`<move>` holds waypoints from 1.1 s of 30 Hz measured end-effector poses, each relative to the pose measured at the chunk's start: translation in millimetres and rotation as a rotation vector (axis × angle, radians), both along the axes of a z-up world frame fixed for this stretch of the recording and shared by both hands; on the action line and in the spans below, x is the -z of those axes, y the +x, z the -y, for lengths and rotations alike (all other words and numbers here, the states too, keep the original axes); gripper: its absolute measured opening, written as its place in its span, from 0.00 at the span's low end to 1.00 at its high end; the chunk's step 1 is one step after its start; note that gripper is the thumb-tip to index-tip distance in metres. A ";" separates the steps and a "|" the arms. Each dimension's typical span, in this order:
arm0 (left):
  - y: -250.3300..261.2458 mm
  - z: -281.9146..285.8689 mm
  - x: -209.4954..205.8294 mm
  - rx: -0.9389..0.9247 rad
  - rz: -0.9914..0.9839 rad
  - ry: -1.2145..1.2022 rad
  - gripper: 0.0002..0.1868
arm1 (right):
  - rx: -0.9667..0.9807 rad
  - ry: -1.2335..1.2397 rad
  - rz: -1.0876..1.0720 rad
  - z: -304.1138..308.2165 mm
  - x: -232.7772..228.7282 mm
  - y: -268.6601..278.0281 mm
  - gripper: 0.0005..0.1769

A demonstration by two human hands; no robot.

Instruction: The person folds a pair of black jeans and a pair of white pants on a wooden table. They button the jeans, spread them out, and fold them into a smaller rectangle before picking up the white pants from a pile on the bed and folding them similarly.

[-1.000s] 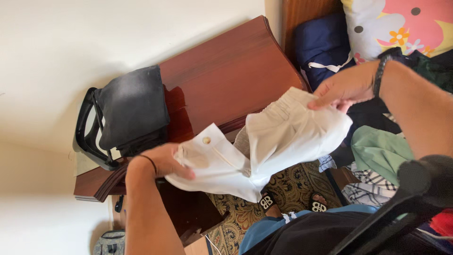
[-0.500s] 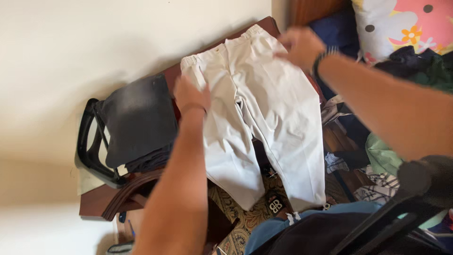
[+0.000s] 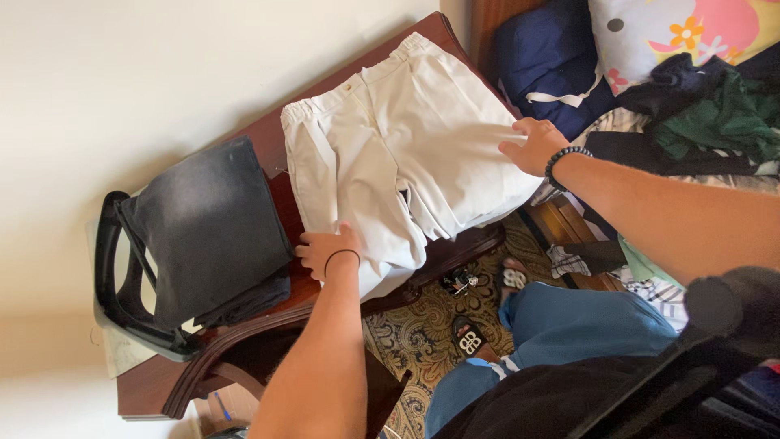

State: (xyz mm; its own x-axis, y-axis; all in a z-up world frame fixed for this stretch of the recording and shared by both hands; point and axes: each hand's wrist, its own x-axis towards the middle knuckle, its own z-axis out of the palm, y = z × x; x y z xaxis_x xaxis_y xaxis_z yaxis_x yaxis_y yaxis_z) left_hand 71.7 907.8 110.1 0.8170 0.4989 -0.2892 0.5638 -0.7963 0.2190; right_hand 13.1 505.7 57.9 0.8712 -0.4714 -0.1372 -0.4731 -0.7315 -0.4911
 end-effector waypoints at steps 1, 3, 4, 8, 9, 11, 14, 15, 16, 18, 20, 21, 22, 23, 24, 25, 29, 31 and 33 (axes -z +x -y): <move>3.0 -4.2 2.0 -0.051 0.043 0.005 0.49 | 0.016 -0.016 -0.049 0.8 1.4 7.4 0.40; 12.2 -11.1 8.6 -0.020 0.022 0.031 0.44 | 0.069 -0.041 -0.055 3.6 3.8 17.2 0.40; 18.8 -16.1 12.8 0.016 0.003 0.049 0.39 | 0.128 -0.073 -0.057 4.9 3.7 24.9 0.40; 41.0 -35.9 34.3 0.109 0.111 -0.173 0.30 | 0.109 -0.009 -0.003 15.1 -8.1 46.9 0.34; 45.4 -38.1 40.7 0.057 0.214 -0.271 0.28 | 0.075 0.056 -0.086 19.0 -13.5 55.0 0.28; 53.8 -40.6 47.7 -0.010 0.315 -0.367 0.26 | 0.029 0.119 -0.176 23.5 -23.6 67.0 0.23; 68.7 -33.8 43.0 0.005 0.414 -0.375 0.22 | 0.020 0.187 -0.178 29.8 -28.4 84.0 0.17; 74.4 -30.7 37.4 -0.029 0.404 -0.389 0.21 | 0.073 0.192 -0.106 34.1 -24.7 90.4 0.18; 80.2 -27.0 31.2 -0.064 0.393 -0.403 0.20 | 0.125 0.197 -0.034 39.5 -19.5 97.4 0.18; 95.7 -18.2 19.2 -0.034 0.408 -0.378 0.19 | 0.154 0.165 0.030 53.9 -11.6 117.0 0.18; 113.6 -10.1 8.8 -0.001 0.413 -0.352 0.17 | 0.187 0.132 0.086 62.6 -7.1 131.4 0.18; 126.9 -6.0 1.1 0.058 0.435 -0.251 0.19 | 0.235 0.168 0.124 66.9 -8.2 136.8 0.17; 138.0 -0.5 -6.8 0.118 0.457 -0.150 0.20 | 0.283 0.204 0.163 69.4 -9.5 138.9 0.17; 148.4 6.0 -16.0 0.123 0.455 -0.153 0.20 | 0.288 0.201 0.162 70.3 -10.7 140.4 0.17; 157.6 12.1 -25.4 0.056 0.383 -0.190 0.22 | 0.327 0.247 0.151 70.7 -11.6 140.7 0.18; 161.7 14.8 -32.8 -0.016 0.312 -0.225 0.24 | 0.359 0.295 0.139 68.1 -10.5 142.4 0.18; 162.0 22.7 -42.4 -0.034 0.024 -0.061 0.45 | 0.391 0.164 0.068 53.8 -8.4 127.8 0.25; 141.7 27.6 -29.7 -0.012 0.114 0.049 0.39 | 0.324 0.092 0.001 41.4 -17.6 108.8 0.32; 123.7 20.1 -16.5 0.161 0.292 0.124 0.39 | 0.281 -0.040 0.088 23.4 -34.8 92.0 0.30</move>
